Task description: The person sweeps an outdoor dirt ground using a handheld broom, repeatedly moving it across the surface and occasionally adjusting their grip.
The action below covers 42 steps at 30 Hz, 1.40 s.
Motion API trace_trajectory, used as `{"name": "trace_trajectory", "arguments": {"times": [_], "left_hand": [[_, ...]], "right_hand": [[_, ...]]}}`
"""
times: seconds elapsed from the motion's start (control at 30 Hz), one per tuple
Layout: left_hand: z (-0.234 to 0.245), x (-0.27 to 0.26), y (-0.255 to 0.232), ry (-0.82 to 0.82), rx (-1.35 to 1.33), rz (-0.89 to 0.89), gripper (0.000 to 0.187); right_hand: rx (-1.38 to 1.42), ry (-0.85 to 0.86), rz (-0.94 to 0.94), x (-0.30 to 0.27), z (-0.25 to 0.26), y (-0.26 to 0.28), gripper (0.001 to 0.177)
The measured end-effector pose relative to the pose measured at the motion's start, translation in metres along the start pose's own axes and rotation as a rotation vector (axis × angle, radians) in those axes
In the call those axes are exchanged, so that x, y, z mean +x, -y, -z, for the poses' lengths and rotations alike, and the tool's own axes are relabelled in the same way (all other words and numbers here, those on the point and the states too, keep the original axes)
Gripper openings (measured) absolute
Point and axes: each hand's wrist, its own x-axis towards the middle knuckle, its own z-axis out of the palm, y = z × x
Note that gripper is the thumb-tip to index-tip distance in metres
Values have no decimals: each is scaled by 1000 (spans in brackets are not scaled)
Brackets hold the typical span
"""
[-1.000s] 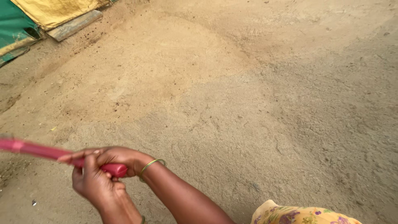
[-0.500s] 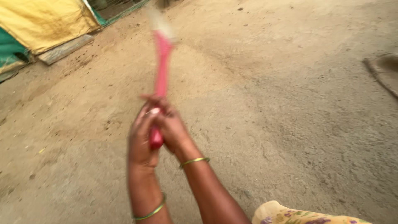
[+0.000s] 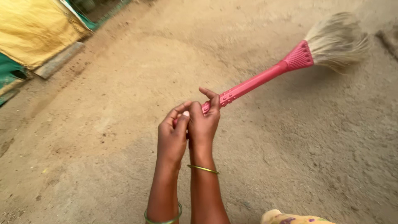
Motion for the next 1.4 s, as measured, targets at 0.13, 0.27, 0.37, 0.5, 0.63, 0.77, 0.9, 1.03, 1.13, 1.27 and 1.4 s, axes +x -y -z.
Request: {"name": "trace_trajectory", "arguments": {"times": [0.13, 0.27, 0.37, 0.5, 0.63, 0.77, 0.9, 1.03, 1.13, 1.27, 1.4], "left_hand": [[-29, 20, -1, -76, -141, -42, 30], [-31, 30, -29, -91, -199, 44, 25], [-28, 43, -47, -112, -193, -15, 21], [-29, 66, -59, -26, -212, -162, 21], [-31, 71, -59, 46, -398, -238, 20], [-44, 66, -47, 117, -764, -278, 18], [-69, 63, -39, 51, -974, -443, 32], [-93, 61, -32, -119, -998, -491, 36], [-103, 67, -38, -107, -1007, -525, 34], [-113, 67, -44, -66, -948, -587, 30], [-107, 77, -48, -25, -1018, -428, 18]], "right_hand": [[145, -6, -106, 16, 1, 1, 45], [94, 110, -248, 6, -9, 23, 65], [270, 123, -305, -4, -27, 43, 73], [354, -27, -291, 13, -30, 63, 89], [469, -267, -349, 46, -1, 64, 89], [504, -253, -291, 73, 28, 55, 73], [533, -31, -308, 75, 39, 66, 26], [540, 41, -356, 83, 41, 70, 14], [594, 56, -334, 80, 44, 67, 13], [611, 45, -283, 87, 44, 62, 16], [614, 71, -348, 95, 43, 61, 17]]}}
